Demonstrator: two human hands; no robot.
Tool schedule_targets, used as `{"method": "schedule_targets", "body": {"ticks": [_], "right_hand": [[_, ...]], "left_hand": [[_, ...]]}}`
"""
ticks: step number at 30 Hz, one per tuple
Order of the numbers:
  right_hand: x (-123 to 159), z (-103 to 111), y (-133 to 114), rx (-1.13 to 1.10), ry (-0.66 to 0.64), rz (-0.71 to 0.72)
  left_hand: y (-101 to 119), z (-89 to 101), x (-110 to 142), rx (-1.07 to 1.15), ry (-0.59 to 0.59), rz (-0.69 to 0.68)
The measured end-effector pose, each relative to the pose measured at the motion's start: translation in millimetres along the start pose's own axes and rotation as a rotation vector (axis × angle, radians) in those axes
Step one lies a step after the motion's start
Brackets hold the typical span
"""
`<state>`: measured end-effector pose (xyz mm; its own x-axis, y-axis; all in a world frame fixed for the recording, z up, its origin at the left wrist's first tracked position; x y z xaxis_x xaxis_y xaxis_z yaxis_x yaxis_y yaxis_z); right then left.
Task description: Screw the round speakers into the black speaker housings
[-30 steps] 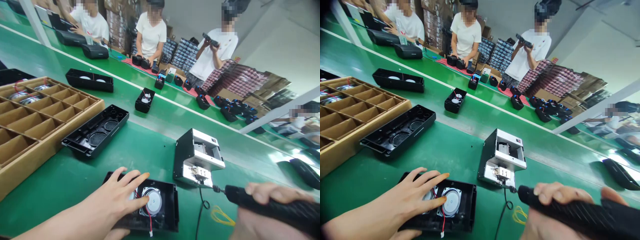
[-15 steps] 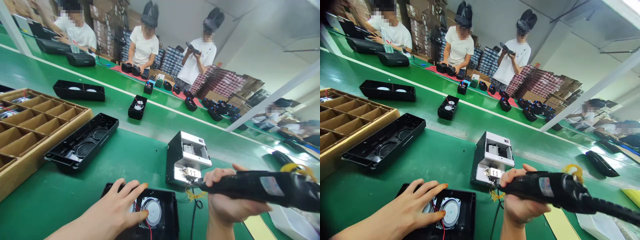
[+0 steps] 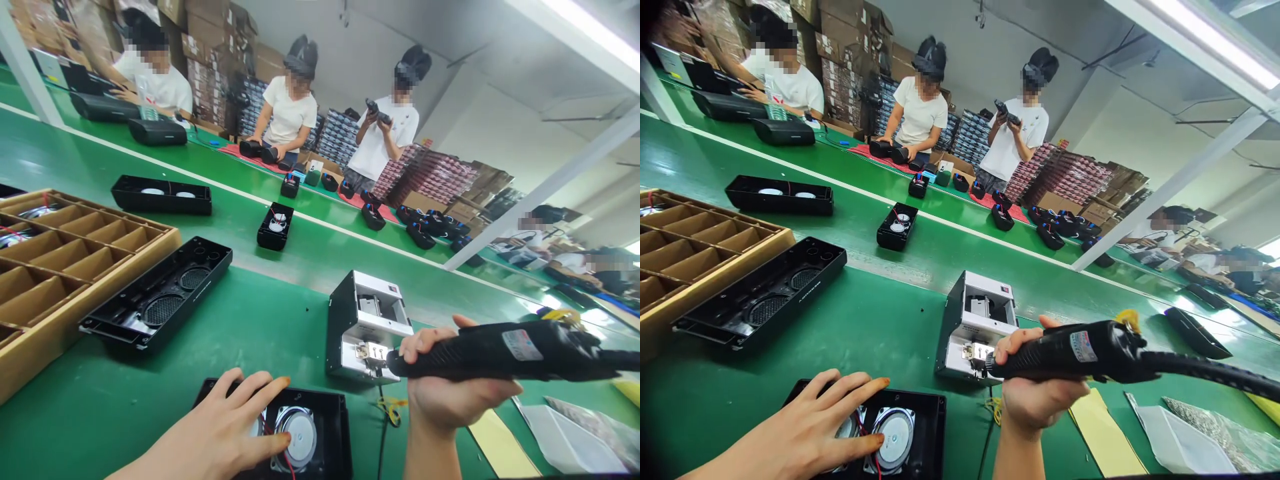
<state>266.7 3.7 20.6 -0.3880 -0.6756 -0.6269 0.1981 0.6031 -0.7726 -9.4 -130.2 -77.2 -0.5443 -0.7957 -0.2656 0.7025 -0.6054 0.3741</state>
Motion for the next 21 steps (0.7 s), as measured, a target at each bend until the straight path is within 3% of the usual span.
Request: {"method": "schedule_targets", "body": {"ticks": [7, 17, 21], "right_hand": [[5, 1, 0, -0.030, -0.053, -0.054], [-6, 10, 6, -0.054, -0.063, 0.022], [-8, 9, 4, -0.058, -0.035, -0.011]], "left_hand": [[7, 12.7, -7, 0.058, -0.112, 0.059], [10, 14.0, -10, 0.058, -0.088, 0.053], [8, 13.9, -8, 0.080, -0.072, 0.028]]}}
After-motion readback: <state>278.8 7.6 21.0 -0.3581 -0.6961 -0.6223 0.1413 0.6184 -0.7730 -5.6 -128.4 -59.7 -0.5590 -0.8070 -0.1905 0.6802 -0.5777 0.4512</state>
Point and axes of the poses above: each hand's wrist, its own x-axis away from the middle knuckle, its own z-axis out of the back of the hand, y = z × x, the point moved 1 cm from there along -x, towards the middle knuckle, and after that the axes turned 11 degrees about x, right-handed, at the moved point
